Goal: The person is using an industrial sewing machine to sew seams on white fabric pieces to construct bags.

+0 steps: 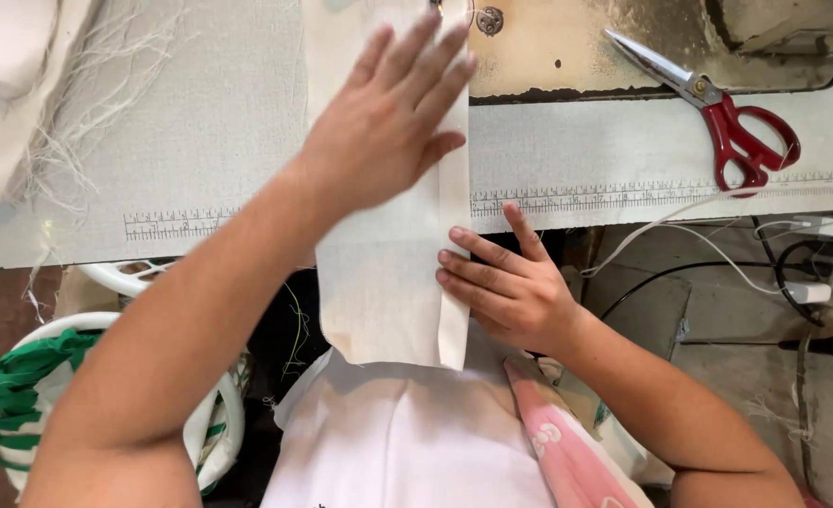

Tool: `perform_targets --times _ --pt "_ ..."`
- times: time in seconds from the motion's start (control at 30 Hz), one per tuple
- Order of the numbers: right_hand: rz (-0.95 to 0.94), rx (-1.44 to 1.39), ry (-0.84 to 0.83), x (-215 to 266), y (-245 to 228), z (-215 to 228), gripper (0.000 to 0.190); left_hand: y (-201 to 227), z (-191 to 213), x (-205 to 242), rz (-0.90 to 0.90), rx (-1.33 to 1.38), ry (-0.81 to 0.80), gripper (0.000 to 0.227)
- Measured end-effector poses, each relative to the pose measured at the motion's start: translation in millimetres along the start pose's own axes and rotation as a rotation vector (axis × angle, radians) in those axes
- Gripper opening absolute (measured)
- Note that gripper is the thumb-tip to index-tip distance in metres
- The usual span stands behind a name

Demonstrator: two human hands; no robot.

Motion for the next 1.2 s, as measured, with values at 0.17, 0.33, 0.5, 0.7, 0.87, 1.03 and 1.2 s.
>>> perform_targets --times 0.17,0.33,0.5,0.7,0.87,1.03,1.2 --pt "-0.028 -0.023 -0.018 4.7 -2.5 -0.8 0.024 20.6 -12.6 19.0 0.024 -0.187 -0.389 0.090" --pt "-0.051 -0.072 -0.023 8.9 -2.6 -0.2 0.029 66.8 61.4 46.6 -0.040 0.429 -0.441 0.046" --pt "-0.067 -0.055 -0.017 2.1 -5.4 4.8 0.024 13.7 4.6 19.8 -0.028 -0.217 0.108 0.045" --pt "-0.112 -0.121 -0.030 4.5 -2.0 14.7 0.024 38.0 -19.4 34.9 0.133 -0.203 -0.287 0.075" --pt "-0.119 -0.094 -0.026 -1.6 2.4 16.4 0.024 34.8 -13.7 44.6 0.065 -0.228 -0.064 0.062" --pt "-0.134 -0.090 -0.053 -9.7 20.5 19.5 0.022 22.2 -8.7 28.0 0.042 -0.206 0.030 0.061" --pt "-0.120 -0.072 -0.104 -19.3 41.6 19.2 0.023 3.3 -10.8 13.5 0.071 -0.162 -0.018 0.065"
Point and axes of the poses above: each hand's wrist, its own x-axis away from the middle knuckle, its own z-axis out of the back of the hand, y = z × x, the point moved 2 cm from there along -x, towards the middle knuckle, and after that the axes turned 3 degrees about x, right-handed, at the moved point
